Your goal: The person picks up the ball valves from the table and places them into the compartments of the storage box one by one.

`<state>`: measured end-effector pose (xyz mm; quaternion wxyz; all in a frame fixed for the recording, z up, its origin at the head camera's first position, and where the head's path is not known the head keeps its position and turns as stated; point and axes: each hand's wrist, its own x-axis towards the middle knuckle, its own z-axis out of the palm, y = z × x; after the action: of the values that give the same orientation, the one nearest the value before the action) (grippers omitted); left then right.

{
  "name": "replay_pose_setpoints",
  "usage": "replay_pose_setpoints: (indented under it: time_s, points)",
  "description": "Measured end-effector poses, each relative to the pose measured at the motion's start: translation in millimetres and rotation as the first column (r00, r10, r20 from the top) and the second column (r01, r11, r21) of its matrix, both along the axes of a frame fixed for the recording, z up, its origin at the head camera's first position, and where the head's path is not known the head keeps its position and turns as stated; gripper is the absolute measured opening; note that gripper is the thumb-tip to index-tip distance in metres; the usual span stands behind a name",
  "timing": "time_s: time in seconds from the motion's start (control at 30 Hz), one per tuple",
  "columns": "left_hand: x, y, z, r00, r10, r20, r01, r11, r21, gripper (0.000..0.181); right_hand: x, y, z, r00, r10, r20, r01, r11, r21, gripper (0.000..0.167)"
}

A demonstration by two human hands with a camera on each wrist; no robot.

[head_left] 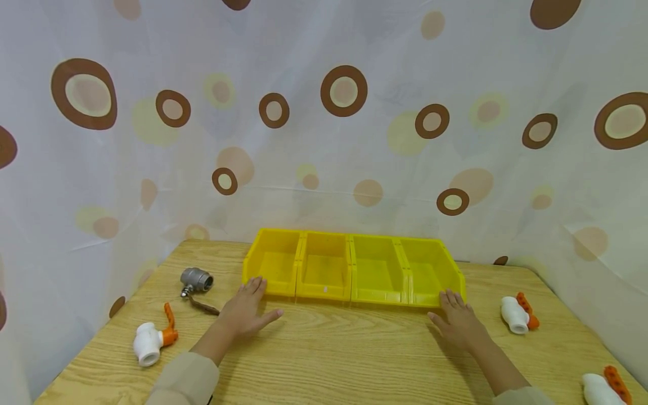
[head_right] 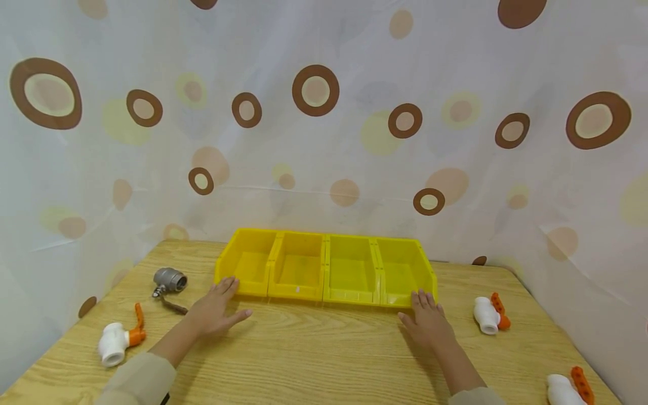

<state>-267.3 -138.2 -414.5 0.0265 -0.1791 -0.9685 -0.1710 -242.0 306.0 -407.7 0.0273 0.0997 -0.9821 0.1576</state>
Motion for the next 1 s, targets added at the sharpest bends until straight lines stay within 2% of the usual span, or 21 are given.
replay_pose_setpoints:
  time_s: [0.37, 0.5, 0.67, 0.77, 0.83, 0.9, 1.0]
  points:
    - [0.9, 2.6, 2.3, 1.0, 0.001, 0.001, -0.001, 1.0, -0.008, 0.083, 0.8, 1.4, -0.4, 1.0, -0.009, -0.001, 0.009, 1.0, 0.017, 0.072]
    - [1.7, 2.9, 3.5, 1.0, 0.001, -0.018, -0.001, 1.0, -0.017, 0.082, 0.9, 1.4, -0.1, 1.0, -0.003, -0.017, 0.003, 1.0, 0.022, 0.071]
    - [-1.1, 2.2, 1.0, 0.993, 0.002, -0.122, -0.013, 0.996, -0.089, 0.066, -1.0, 1.5, 0.4, 0.997, 0.012, -0.076, -0.01, 1.0, 0.029, 0.063]
    - [-3.9, 1.6, 1.0, 0.979, -0.002, -0.205, -0.022, 0.993, -0.112, 0.056, -3.6, 1.6, 2.1, 0.99, 0.01, -0.139, -0.004, 0.999, 0.045, 0.054]
    - [-6.2, 1.1, 1.8, 0.966, -0.007, -0.259, -0.027, 0.991, -0.129, 0.053, -4.4, 2.5, 3.5, 0.984, -0.019, -0.18, 0.023, 0.999, 0.024, 0.049]
    - [-8.2, 0.5, 3.8, 0.952, -0.012, -0.306, -0.033, 0.989, -0.141, 0.053, -4.6, 4.5, 4.6, 0.97, -0.053, -0.239, 0.054, 0.999, -0.002, 0.047]
    - [-11.7, -1.6, 5.6, 0.937, -0.018, -0.348, -0.046, 0.983, -0.175, 0.059, -5.9, 9.6, 4.8, 0.927, -0.072, -0.368, 0.063, 0.997, -0.038, 0.048]
